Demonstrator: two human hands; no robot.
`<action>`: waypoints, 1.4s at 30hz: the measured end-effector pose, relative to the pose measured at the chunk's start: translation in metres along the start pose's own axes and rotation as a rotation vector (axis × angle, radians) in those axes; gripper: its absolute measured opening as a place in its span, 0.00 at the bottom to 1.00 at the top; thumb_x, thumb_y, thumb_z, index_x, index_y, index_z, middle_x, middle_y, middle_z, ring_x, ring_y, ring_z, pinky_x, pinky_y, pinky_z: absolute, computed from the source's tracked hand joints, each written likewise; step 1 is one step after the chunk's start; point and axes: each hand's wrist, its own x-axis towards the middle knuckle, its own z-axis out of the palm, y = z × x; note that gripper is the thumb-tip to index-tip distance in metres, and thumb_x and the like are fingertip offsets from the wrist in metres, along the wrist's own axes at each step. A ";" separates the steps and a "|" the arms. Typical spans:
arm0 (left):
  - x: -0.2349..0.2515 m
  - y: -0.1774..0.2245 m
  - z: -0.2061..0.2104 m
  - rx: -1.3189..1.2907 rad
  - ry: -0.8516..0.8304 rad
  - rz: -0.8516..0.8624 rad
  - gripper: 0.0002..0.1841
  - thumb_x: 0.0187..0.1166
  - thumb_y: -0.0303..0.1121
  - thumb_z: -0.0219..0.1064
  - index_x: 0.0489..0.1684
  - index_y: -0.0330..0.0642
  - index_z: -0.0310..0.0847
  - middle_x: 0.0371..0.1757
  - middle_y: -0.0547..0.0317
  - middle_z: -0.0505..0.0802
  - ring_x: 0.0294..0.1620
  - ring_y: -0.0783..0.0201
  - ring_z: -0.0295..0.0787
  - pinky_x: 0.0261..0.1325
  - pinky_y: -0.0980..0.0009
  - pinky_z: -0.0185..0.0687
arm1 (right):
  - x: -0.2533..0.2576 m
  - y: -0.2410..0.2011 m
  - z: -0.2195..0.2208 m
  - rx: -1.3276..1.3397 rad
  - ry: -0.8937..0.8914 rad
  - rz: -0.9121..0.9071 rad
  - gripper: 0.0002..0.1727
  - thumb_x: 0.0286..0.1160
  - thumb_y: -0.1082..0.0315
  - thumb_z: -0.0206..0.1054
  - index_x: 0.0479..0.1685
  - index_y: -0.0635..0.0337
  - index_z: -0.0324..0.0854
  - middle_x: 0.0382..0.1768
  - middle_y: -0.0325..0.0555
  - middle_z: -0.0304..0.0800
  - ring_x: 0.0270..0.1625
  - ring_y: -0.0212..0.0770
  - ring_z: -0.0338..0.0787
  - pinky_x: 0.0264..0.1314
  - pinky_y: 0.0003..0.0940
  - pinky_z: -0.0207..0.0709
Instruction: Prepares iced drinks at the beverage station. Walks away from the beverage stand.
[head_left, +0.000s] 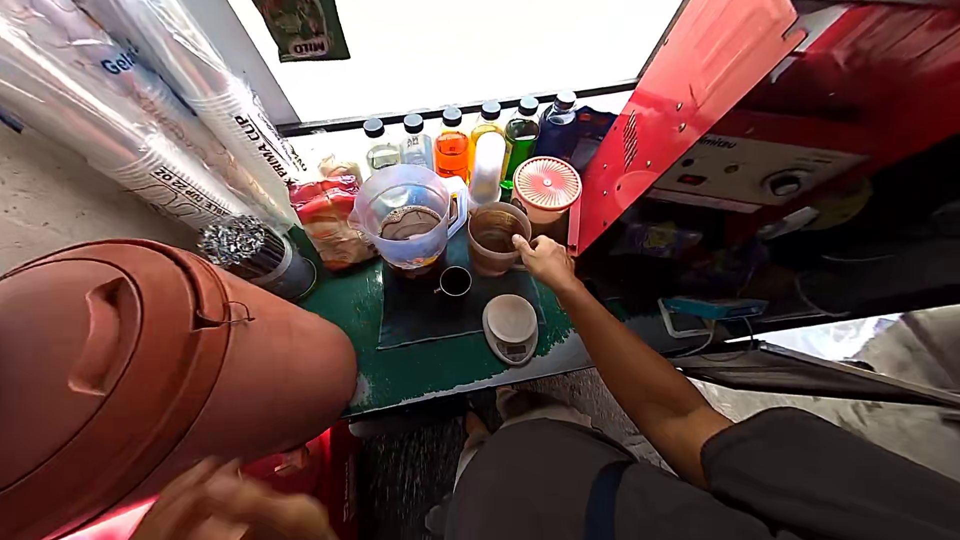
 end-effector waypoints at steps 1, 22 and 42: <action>-0.016 0.001 0.041 -0.032 -0.161 0.007 0.12 0.87 0.34 0.61 0.58 0.36 0.79 0.56 0.59 0.90 0.58 0.70 0.88 0.58 0.69 0.87 | 0.008 0.013 0.010 0.031 -0.062 -0.003 0.38 0.87 0.35 0.50 0.47 0.66 0.86 0.48 0.66 0.91 0.55 0.65 0.90 0.56 0.70 0.77; -0.198 -0.056 0.285 -0.061 -1.060 -0.220 0.59 0.53 0.50 0.88 0.88 0.29 0.58 0.72 0.51 0.88 0.78 0.50 0.80 0.89 0.48 0.58 | -0.070 0.101 -0.055 -0.016 -0.327 -0.304 0.23 0.89 0.54 0.54 0.24 0.55 0.80 0.21 0.44 0.79 0.30 0.44 0.82 0.34 0.50 0.72; 0.015 0.042 0.493 -0.115 -1.275 -0.598 0.31 0.88 0.44 0.62 0.84 0.32 0.63 0.69 0.32 0.85 0.54 0.46 0.94 0.59 0.50 0.91 | 0.085 0.068 -0.001 0.601 0.142 -0.131 0.79 0.48 0.55 0.92 0.97 0.59 0.27 0.89 0.68 0.58 0.85 0.62 0.70 0.83 0.59 0.70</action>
